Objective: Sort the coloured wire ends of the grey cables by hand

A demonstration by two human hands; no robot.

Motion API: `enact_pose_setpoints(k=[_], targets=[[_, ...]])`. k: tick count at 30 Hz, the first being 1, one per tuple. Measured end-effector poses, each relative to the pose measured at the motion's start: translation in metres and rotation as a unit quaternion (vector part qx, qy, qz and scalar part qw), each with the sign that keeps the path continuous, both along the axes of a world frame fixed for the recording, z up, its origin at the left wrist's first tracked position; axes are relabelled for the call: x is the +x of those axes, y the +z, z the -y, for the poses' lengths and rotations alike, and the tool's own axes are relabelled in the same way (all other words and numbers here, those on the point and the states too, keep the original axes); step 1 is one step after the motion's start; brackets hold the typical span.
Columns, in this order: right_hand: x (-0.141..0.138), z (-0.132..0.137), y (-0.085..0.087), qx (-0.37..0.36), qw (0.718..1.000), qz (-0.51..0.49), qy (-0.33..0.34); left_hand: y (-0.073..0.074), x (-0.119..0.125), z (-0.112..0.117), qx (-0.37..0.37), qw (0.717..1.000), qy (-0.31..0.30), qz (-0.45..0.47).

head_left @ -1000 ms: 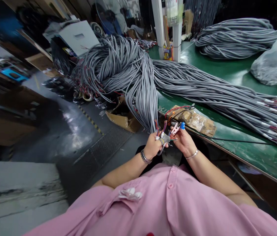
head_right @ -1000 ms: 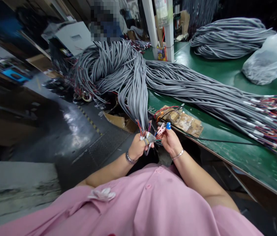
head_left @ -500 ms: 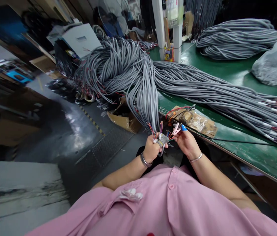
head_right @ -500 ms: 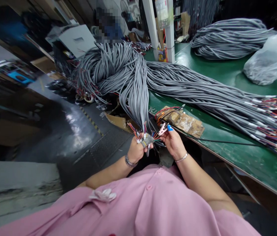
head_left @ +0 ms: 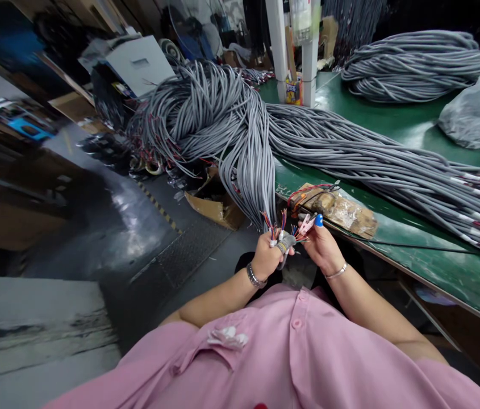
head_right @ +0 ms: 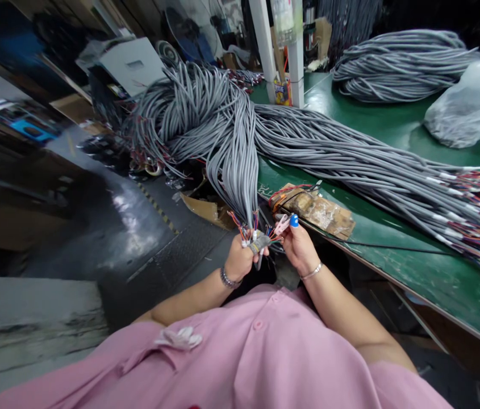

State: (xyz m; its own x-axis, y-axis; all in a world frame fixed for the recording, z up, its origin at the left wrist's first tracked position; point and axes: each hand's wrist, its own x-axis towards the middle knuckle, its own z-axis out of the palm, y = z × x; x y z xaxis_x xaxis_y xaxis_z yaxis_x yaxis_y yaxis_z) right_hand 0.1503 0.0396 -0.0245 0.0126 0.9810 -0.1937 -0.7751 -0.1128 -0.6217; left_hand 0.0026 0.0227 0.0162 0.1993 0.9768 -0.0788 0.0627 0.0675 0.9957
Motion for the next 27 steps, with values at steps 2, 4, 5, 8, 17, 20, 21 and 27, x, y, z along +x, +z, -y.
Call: enact_pose_setpoints(k=[2, 4, 5, 8, 17, 20, 21, 27], targets=[[-0.001, 0.000, 0.001, -0.008, 1.000, -0.011, -0.010, -0.001, -0.001, 0.000, -0.001, 1.000, 0.001, -0.003], [-0.002, 0.001, 0.002, -0.013, 1.000, -0.015, -0.012, -0.002, -0.001, 0.000, -0.002, 1.000, -0.001, -0.009], [-0.002, 0.002, 0.002, -0.012, 1.000, -0.017, -0.009, -0.002, -0.001, 0.000, 0.000, 1.000, -0.003, -0.011], [0.000, 0.005, 0.003, -0.008, 0.999, -0.029, 0.019, -0.002, -0.003, 0.001, 0.013, 1.000, -0.009, -0.016], [0.034, 0.014, 0.006, 0.008, 0.956, 0.120, 0.268, 0.000, -0.014, 0.005, 0.019, 0.999, -0.029, -0.036], [0.042, 0.013, 0.015, 0.016, 0.933, 0.207, 0.295, -0.002, -0.016, 0.005, 0.030, 0.996, -0.051, -0.065], [0.043, 0.012, 0.017, 0.019, 0.928, 0.228, 0.295, -0.003, -0.016, 0.004, 0.035, 0.995, -0.058, -0.074], [0.034, 0.010, 0.022, 0.066, 0.923, 0.291, 0.242, -0.007, -0.017, 0.003, 0.047, 0.988, -0.099, -0.107]])
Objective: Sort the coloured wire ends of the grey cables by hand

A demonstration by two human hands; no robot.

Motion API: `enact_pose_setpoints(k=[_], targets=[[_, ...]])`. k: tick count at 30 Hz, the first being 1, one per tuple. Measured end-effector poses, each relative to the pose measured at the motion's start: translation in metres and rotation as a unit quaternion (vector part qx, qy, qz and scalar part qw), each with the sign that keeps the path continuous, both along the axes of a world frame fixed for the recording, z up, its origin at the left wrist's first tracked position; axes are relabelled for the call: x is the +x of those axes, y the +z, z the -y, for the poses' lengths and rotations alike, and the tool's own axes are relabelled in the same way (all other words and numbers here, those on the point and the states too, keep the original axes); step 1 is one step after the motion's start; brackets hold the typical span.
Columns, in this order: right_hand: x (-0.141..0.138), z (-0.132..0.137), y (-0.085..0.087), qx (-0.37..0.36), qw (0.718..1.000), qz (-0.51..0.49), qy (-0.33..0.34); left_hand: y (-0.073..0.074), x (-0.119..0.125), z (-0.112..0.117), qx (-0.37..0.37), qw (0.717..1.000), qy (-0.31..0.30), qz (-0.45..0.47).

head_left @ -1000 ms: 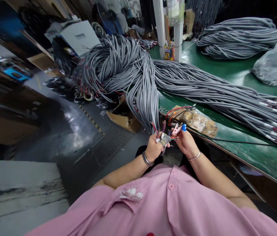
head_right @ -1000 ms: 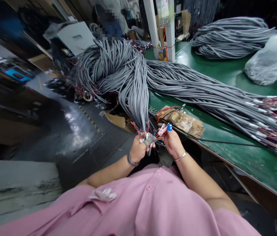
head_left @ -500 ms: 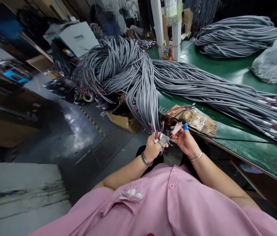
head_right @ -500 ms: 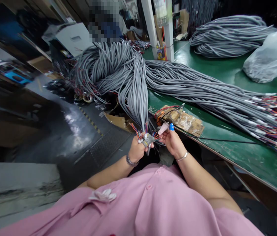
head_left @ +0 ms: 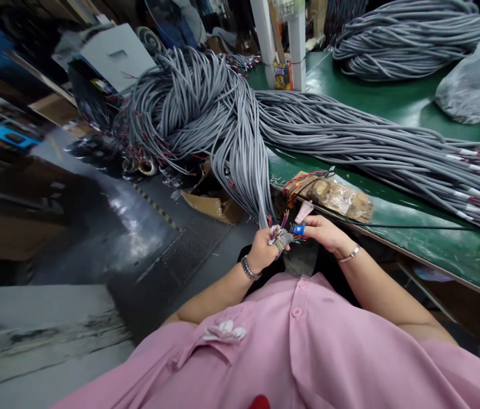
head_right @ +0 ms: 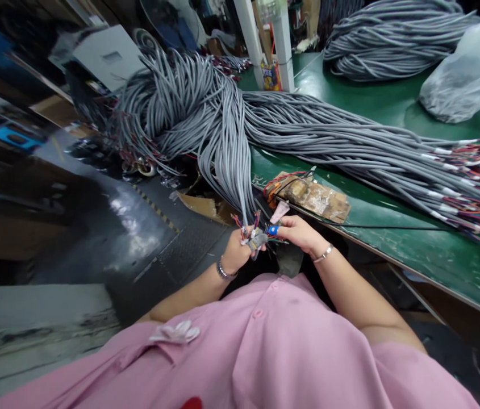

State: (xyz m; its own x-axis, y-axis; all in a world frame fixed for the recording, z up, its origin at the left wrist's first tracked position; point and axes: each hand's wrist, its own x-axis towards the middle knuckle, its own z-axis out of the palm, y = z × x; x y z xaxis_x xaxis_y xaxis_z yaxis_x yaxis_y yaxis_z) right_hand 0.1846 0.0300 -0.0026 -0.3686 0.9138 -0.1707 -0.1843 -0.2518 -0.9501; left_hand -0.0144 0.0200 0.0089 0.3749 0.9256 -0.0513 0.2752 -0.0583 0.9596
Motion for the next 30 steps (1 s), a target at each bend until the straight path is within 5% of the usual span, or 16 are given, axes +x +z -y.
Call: enact_pose_setpoints(k=[9, 18, 30], targets=[[-0.008, 0.022, -0.003, 0.204, 0.969, 0.118, -0.071, 0.011, -0.002, -0.005, 0.018, 0.986, -0.083, -0.146], [-0.020, 0.037, -0.010, 0.073, 0.989, -0.053, -0.116, 0.010, 0.004, -0.002, -0.044, 0.997, 0.021, 0.053], [-0.042, 0.027, 0.001, 0.048, 0.986, -0.041, -0.156, 0.006, -0.007, -0.003, -0.056, 0.998, -0.033, 0.000]])
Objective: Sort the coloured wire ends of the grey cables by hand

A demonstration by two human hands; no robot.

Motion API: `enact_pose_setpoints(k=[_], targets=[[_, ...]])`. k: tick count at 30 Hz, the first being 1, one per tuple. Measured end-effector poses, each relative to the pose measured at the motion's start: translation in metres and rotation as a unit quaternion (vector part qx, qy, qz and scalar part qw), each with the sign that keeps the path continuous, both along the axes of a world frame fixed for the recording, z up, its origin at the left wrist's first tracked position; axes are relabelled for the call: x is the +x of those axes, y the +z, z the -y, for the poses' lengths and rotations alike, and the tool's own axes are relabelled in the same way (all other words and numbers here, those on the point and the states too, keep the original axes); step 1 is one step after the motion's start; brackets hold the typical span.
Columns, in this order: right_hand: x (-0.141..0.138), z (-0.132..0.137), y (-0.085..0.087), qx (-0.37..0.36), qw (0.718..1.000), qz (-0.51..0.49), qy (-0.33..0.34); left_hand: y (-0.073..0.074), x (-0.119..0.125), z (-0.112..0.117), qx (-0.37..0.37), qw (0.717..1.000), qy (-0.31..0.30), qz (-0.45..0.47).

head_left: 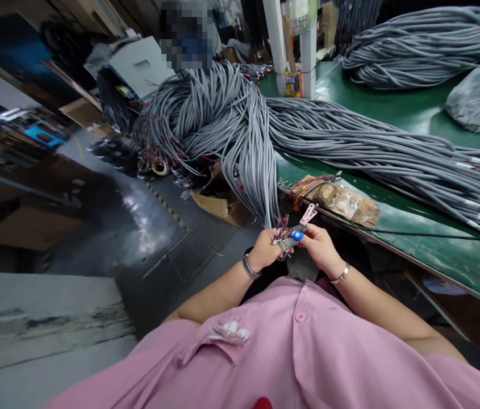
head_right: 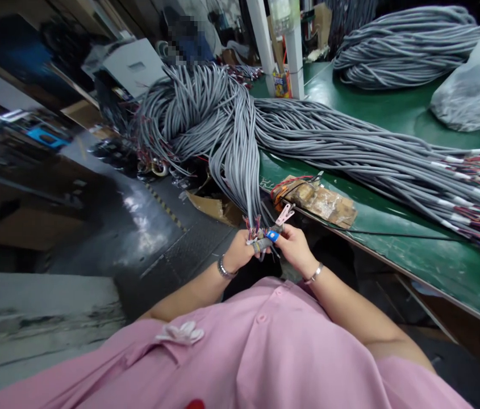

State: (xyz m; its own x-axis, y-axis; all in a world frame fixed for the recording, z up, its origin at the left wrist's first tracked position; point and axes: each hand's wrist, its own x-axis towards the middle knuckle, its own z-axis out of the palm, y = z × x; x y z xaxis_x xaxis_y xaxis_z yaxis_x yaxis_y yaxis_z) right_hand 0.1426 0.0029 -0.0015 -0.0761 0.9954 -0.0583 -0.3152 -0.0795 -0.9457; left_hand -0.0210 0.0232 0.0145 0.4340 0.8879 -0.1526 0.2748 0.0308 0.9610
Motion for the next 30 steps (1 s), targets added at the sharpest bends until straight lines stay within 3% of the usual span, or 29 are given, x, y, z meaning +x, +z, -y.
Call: enact_pose_setpoints(k=[7, 21, 30], targets=[[0.005, -0.001, -0.016, 0.003, 0.999, 0.026, -0.029, -0.010, 0.005, -0.001, 0.013, 0.993, 0.082, 0.083], [0.000, -0.004, -0.015, -0.019, 0.999, -0.014, -0.026, -0.009, 0.006, 0.000, 0.016, 0.993, 0.093, 0.064], [-0.007, 0.002, -0.016, -0.058, 0.994, -0.057, -0.069, -0.016, 0.007, 0.001, 0.040, 0.985, 0.145, 0.085]])
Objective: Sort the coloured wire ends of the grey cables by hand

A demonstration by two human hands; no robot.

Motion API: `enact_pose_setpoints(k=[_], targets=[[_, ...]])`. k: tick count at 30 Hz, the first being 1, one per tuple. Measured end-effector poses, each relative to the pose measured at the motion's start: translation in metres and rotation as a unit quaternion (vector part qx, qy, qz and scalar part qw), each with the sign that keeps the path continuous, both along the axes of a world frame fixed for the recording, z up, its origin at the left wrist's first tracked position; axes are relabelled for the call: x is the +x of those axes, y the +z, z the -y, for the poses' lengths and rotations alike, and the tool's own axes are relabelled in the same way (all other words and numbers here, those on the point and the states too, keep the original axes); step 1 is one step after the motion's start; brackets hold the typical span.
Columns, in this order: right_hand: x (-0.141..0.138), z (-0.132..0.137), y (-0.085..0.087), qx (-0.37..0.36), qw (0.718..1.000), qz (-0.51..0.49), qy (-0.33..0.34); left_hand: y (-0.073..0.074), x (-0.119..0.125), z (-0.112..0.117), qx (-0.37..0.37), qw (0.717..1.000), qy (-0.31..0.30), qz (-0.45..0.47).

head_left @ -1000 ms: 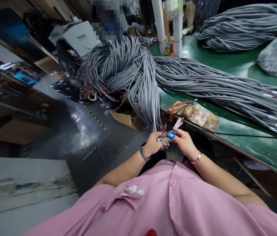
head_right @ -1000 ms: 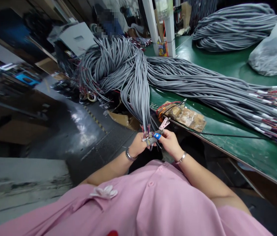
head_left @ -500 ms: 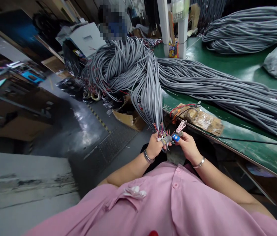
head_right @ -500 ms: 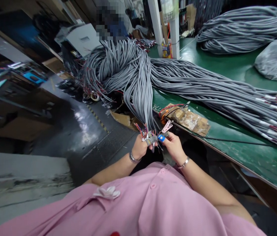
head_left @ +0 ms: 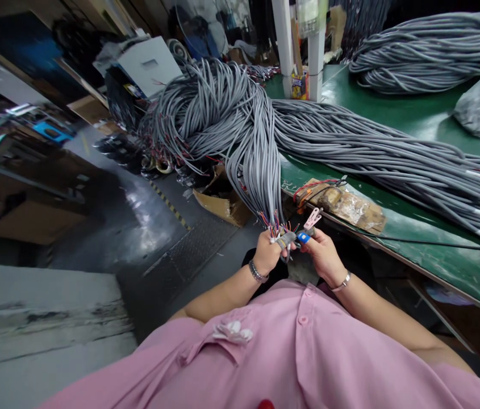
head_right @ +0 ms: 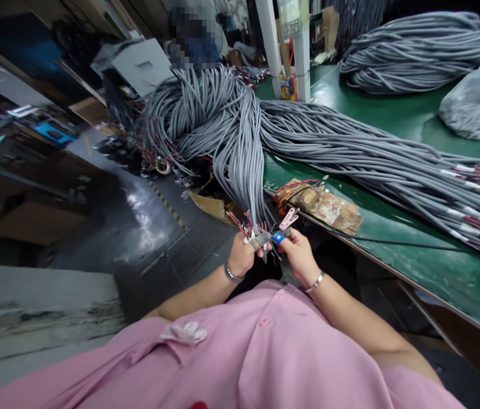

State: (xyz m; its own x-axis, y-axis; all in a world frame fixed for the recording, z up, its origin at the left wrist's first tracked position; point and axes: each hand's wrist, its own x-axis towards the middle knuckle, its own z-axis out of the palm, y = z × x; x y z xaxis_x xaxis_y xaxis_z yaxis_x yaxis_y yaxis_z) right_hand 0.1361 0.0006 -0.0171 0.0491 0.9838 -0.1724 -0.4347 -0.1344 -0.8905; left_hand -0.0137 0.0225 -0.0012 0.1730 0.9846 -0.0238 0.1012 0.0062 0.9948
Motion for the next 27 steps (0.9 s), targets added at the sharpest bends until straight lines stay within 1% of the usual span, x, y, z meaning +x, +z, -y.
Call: enact_pose_setpoints(k=[3, 8, 12, 16, 18, 23, 27], targets=[[0.0005, 0.0005, 0.0009, 0.003, 1.000, -0.007, 0.007, 0.0014, 0.0004, 0.0002, -0.002, 1.000, -0.002, -0.009], [0.0009, -0.0003, 0.0050, 0.011, 0.998, -0.004, 0.055, 0.0072, 0.0019, 0.0013, -0.004, 1.000, -0.020, -0.007], [-0.0011, -0.0020, 0.0040, 0.012, 0.999, -0.010, 0.030, 0.0077, 0.0020, 0.0019, -0.005, 1.000, -0.015, -0.023], [-0.0017, -0.0019, -0.0004, -0.014, 0.999, -0.041, -0.004, 0.0052, 0.0017, 0.0017, 0.001, 1.000, -0.005, -0.019], [-0.0011, -0.0011, -0.0009, -0.022, 0.998, -0.059, 0.002, 0.0047, 0.0018, 0.0015, -0.002, 1.000, -0.003, -0.012], [-0.0009, -0.0005, 0.0021, -0.013, 0.996, -0.067, 0.052, 0.0073, 0.0014, 0.0014, -0.006, 0.999, -0.022, -0.024], [-0.0047, -0.0022, 0.0008, -0.007, 0.998, -0.052, 0.032, 0.0089, 0.0016, 0.0017, -0.009, 0.999, -0.028, -0.038]])
